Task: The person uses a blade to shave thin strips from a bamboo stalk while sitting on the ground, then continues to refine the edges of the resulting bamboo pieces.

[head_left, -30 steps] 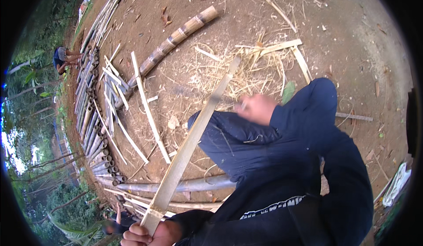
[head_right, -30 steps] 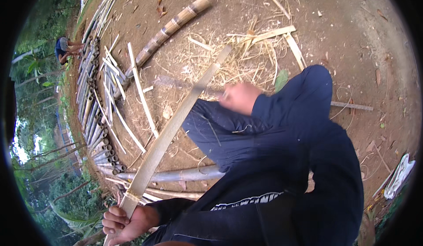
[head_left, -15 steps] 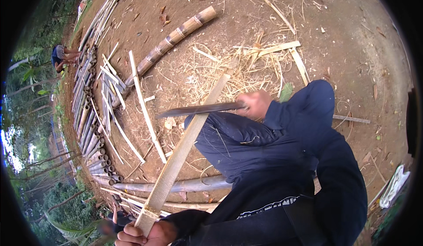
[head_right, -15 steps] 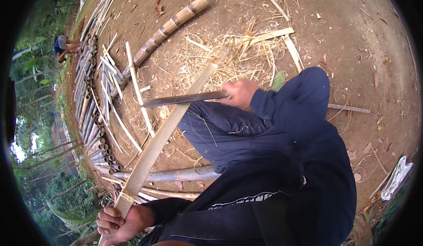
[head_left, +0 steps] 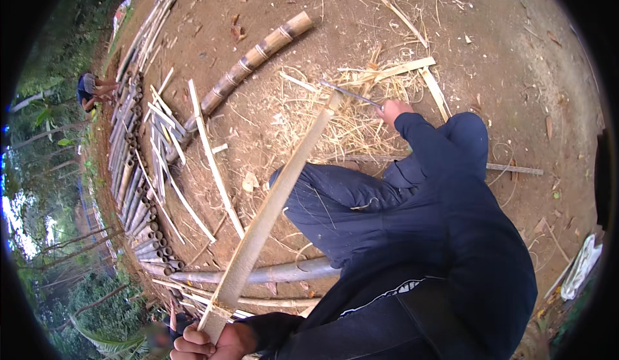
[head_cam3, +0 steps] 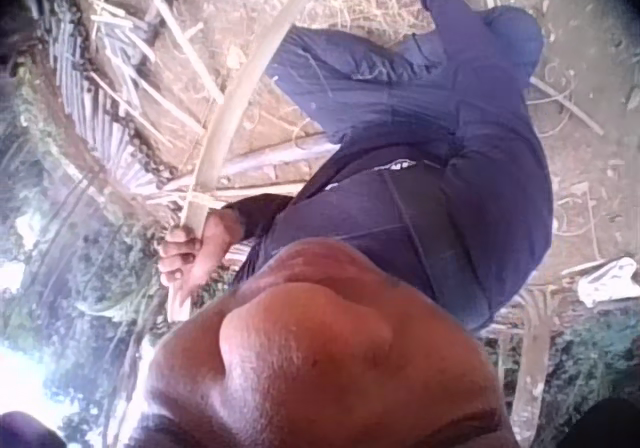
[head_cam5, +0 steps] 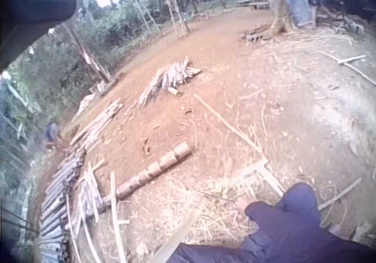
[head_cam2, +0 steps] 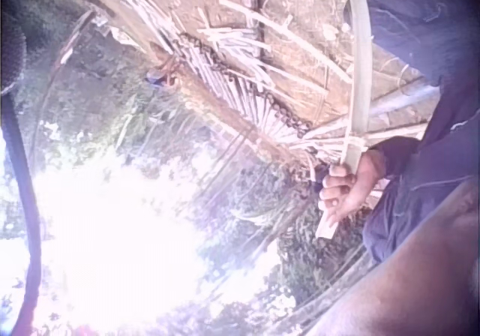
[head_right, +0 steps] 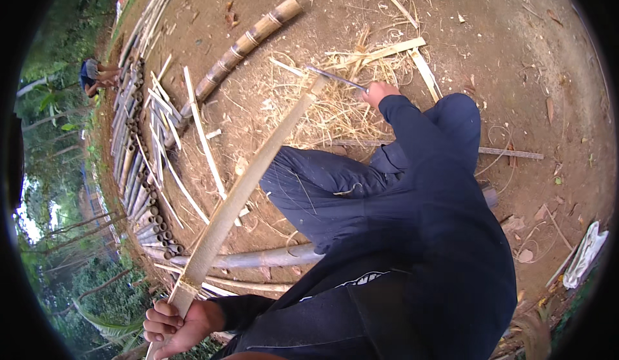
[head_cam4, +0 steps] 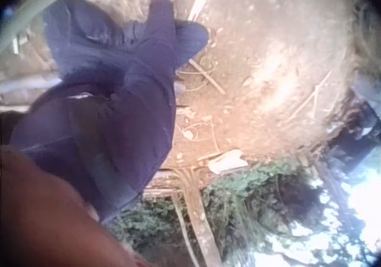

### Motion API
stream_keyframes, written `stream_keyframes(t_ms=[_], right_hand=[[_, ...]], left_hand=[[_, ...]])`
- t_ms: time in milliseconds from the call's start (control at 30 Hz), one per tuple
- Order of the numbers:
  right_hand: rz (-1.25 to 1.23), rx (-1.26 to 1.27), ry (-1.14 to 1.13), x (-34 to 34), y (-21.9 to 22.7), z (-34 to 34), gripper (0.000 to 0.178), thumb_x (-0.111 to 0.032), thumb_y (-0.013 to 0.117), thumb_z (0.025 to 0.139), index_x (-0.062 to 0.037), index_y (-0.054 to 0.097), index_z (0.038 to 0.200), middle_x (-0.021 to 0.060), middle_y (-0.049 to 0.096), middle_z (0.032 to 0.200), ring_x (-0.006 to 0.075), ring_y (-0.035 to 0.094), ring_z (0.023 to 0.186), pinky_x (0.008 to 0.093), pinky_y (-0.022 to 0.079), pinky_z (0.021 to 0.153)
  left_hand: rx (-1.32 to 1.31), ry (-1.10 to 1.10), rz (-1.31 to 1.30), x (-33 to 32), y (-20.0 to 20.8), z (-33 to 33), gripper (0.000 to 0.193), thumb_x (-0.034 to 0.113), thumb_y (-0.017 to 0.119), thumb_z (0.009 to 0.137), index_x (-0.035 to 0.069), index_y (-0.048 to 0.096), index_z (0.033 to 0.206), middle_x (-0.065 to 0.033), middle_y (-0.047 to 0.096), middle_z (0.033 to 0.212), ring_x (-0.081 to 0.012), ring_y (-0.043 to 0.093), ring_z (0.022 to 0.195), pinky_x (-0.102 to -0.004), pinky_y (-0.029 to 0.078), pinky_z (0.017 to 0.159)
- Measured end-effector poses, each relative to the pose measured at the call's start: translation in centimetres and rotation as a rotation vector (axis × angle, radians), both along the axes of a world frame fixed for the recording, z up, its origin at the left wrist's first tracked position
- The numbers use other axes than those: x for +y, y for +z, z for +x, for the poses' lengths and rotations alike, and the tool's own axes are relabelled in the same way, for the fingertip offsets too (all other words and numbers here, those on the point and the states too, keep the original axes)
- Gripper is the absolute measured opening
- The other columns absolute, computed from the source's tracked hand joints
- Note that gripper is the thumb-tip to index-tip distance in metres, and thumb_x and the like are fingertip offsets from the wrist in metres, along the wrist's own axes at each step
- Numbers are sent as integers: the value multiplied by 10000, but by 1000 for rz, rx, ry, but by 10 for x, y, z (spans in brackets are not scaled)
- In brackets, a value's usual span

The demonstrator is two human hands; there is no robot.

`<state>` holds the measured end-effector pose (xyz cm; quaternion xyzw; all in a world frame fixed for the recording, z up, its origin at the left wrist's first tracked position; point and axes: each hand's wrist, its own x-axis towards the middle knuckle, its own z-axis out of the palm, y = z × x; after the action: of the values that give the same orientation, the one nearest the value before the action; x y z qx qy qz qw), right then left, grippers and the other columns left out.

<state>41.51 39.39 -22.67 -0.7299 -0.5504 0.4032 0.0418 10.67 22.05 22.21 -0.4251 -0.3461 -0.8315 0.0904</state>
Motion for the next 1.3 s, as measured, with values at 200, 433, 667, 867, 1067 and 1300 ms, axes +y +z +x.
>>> stream_keyframes(t_ms=[200, 433, 667, 867, 1067, 1300], right_hand=[[269, 103, 238, -35, 59, -54, 414, -400, 496, 996, -28, 672, 1042, 206, 678, 767, 319, 698, 688, 447, 589, 703], [42, 17, -166, -17, -36, 1, 406, -378, 595, 922, 4, 717, 984, 270, 697, 988, 385, 692, 925, 458, 557, 835], [93, 119, -75, -70, -43, 21, 551, -528, 564, 922, 1, 719, 908, 265, 693, 889, 414, 674, 870, 483, 518, 809], [258, 65, -97, -112, -2, 12, 524, -494, 583, 926, 14, 673, 1018, 237, 700, 859, 406, 683, 879, 486, 534, 810], [229, 285, -7, -172, 104, -37, 574, -521, 576, 944, 49, 638, 968, 270, 660, 753, 404, 685, 732, 484, 530, 701], [540, 706, 23, -271, 235, -143, 344, -324, 645, 952, 14, 631, 1016, 196, 650, 655, 337, 686, 617, 392, 514, 585]], left_hand=[[-7, 10, 31, -17, 5, -9, 506, 555, 366, 1037, 163, 315, 722, 51, 156, 576, -81, 187, 442, -230, 153, 360], [59, -192, -45, -23, -2, -2, 522, 561, 352, 1037, 143, 354, 723, 31, 195, 573, -96, 208, 460, -239, 174, 395], [35, -361, -113, -70, 18, -54, 530, 605, 408, 1003, 148, 383, 734, 43, 281, 576, -85, 250, 490, -243, 182, 451], [-226, -21, -164, -35, 33, -74, 617, 710, 337, 967, 135, 344, 742, 30, 288, 558, -96, 281, 433, -254, 265, 418], [-180, -39, -84, -51, 53, -60, 732, 837, 289, 861, 121, 386, 741, -4, 351, 598, -125, 325, 448, -270, 283, 431], [-136, -93, -99, -49, 101, -80, 771, 887, 290, 831, 120, 364, 845, -27, 413, 667, -160, 350, 531, -328, 338, 506]])
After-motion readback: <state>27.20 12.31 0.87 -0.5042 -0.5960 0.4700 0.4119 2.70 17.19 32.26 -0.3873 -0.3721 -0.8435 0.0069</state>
